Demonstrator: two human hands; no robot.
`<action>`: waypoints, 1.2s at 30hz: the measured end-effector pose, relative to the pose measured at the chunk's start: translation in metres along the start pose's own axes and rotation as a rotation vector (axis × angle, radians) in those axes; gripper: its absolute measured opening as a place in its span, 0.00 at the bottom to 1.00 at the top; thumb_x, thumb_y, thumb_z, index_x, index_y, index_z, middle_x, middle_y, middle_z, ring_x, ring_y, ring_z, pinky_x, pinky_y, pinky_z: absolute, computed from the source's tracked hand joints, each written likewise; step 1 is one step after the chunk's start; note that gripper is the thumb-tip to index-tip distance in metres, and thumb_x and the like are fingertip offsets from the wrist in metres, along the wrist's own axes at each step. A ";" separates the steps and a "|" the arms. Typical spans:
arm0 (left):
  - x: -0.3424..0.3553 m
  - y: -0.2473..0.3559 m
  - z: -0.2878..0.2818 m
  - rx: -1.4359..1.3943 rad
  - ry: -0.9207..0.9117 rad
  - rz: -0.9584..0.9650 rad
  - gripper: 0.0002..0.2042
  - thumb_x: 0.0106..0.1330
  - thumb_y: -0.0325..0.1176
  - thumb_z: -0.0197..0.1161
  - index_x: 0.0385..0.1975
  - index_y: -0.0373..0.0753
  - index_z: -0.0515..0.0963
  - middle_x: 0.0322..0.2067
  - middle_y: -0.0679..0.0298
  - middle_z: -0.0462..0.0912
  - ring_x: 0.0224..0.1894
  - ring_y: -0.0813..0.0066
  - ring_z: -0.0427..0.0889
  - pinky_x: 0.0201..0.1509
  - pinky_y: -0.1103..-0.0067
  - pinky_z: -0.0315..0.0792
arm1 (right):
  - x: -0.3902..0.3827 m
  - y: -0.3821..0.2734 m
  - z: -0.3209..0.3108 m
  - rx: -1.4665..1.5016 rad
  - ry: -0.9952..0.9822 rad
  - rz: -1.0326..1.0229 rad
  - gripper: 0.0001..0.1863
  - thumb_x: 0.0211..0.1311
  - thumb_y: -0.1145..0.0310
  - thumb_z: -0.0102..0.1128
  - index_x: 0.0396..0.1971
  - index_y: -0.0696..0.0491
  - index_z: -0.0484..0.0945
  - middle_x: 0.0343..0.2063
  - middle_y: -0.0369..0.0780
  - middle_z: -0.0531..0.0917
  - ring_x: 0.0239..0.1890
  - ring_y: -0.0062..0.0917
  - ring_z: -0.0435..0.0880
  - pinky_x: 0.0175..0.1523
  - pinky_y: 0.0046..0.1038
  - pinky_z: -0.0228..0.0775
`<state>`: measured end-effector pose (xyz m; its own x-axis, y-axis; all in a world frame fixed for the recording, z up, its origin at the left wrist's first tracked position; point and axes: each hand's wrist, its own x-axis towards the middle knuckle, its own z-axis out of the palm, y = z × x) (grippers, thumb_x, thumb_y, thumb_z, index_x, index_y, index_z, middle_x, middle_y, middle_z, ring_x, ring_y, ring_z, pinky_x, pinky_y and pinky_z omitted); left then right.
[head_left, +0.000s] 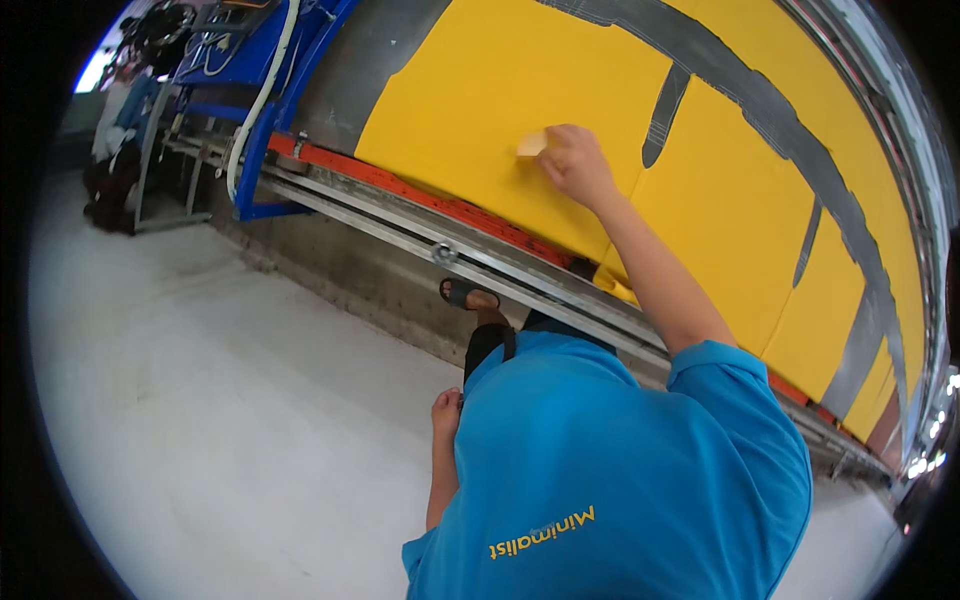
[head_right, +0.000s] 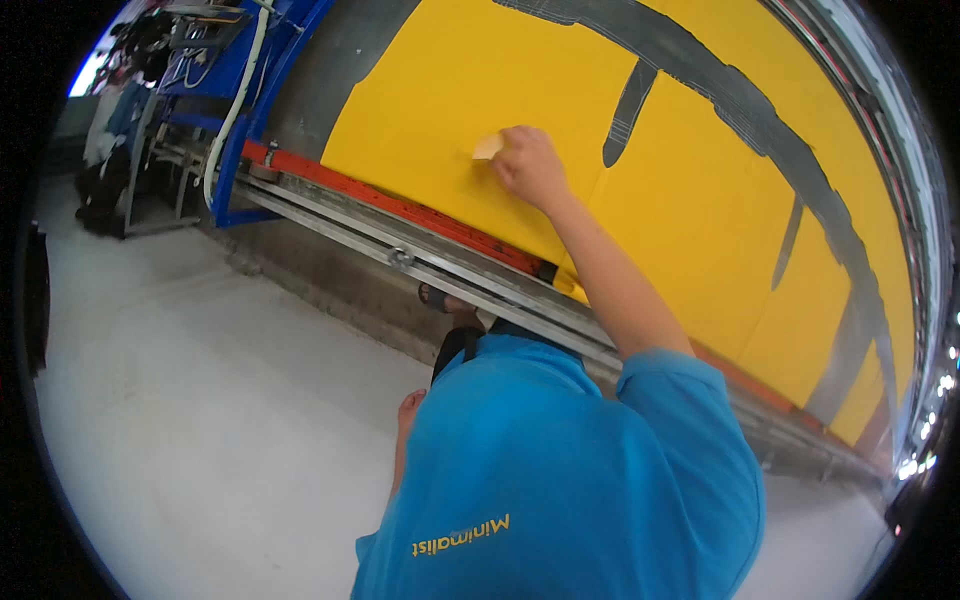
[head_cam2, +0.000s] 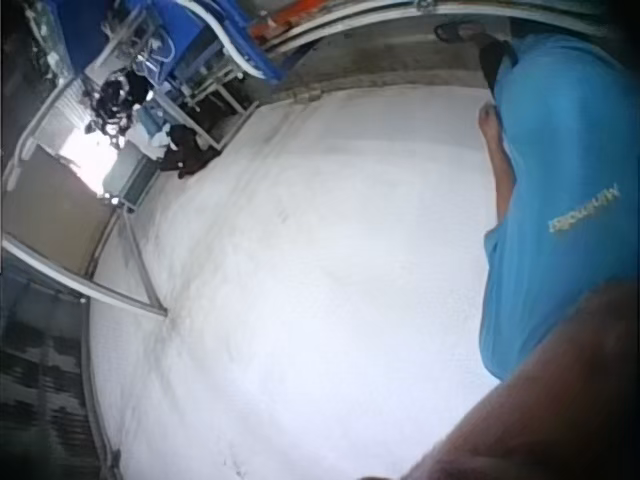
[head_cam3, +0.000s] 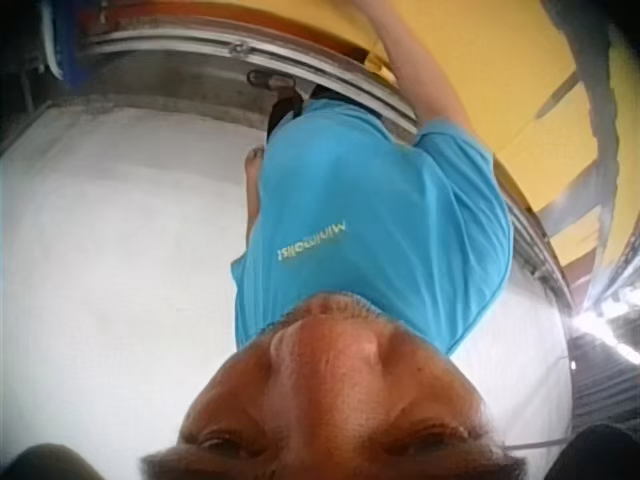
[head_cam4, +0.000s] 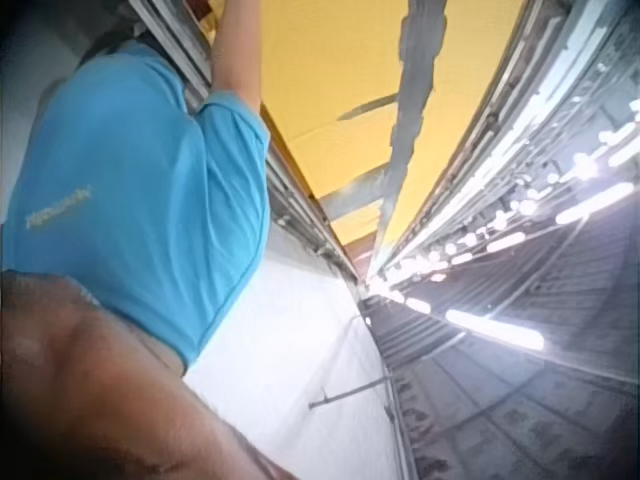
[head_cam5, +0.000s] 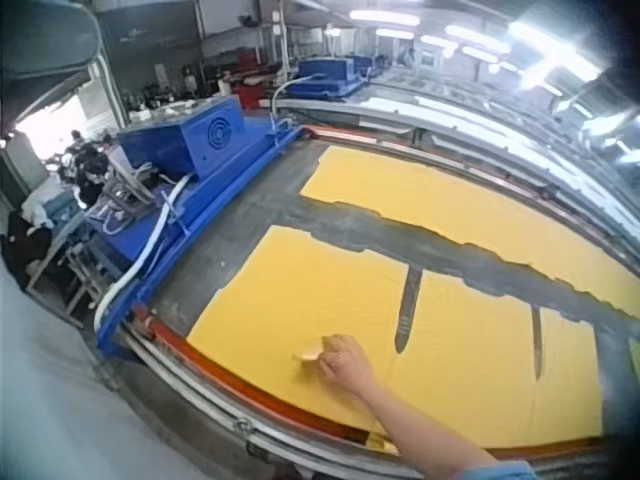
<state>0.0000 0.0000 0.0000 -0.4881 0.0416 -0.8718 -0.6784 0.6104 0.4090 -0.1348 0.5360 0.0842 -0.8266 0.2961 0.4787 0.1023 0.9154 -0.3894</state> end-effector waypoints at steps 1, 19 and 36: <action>-0.001 -0.004 -0.004 -0.028 -0.009 -0.004 0.16 0.72 0.41 0.57 0.50 0.36 0.76 0.40 0.62 0.82 0.38 0.72 0.80 0.43 0.78 0.75 | -0.009 0.010 -0.005 0.028 0.139 0.123 0.05 0.62 0.68 0.64 0.33 0.52 0.83 0.42 0.45 0.82 0.50 0.40 0.78 0.56 0.38 0.69; 0.161 0.060 -0.259 -0.204 0.002 -0.119 0.17 0.71 0.46 0.59 0.48 0.39 0.75 0.39 0.62 0.81 0.37 0.72 0.80 0.40 0.77 0.75 | 0.030 -0.083 0.028 -0.334 0.082 0.292 0.09 0.58 0.72 0.63 0.37 0.58 0.81 0.44 0.50 0.81 0.50 0.45 0.77 0.55 0.41 0.68; 0.167 0.235 -0.287 0.000 -0.010 -0.110 0.17 0.73 0.44 0.57 0.50 0.37 0.75 0.42 0.60 0.81 0.43 0.71 0.81 0.46 0.76 0.75 | 0.115 0.003 0.077 -0.388 0.342 0.585 0.09 0.55 0.73 0.66 0.35 0.60 0.81 0.48 0.49 0.80 0.54 0.45 0.77 0.59 0.42 0.68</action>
<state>-0.3990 -0.0769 0.0279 -0.4050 -0.0173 -0.9141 -0.7273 0.6120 0.3106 -0.2722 0.5518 0.0773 -0.3688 0.7699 0.5207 0.7072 0.5960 -0.3804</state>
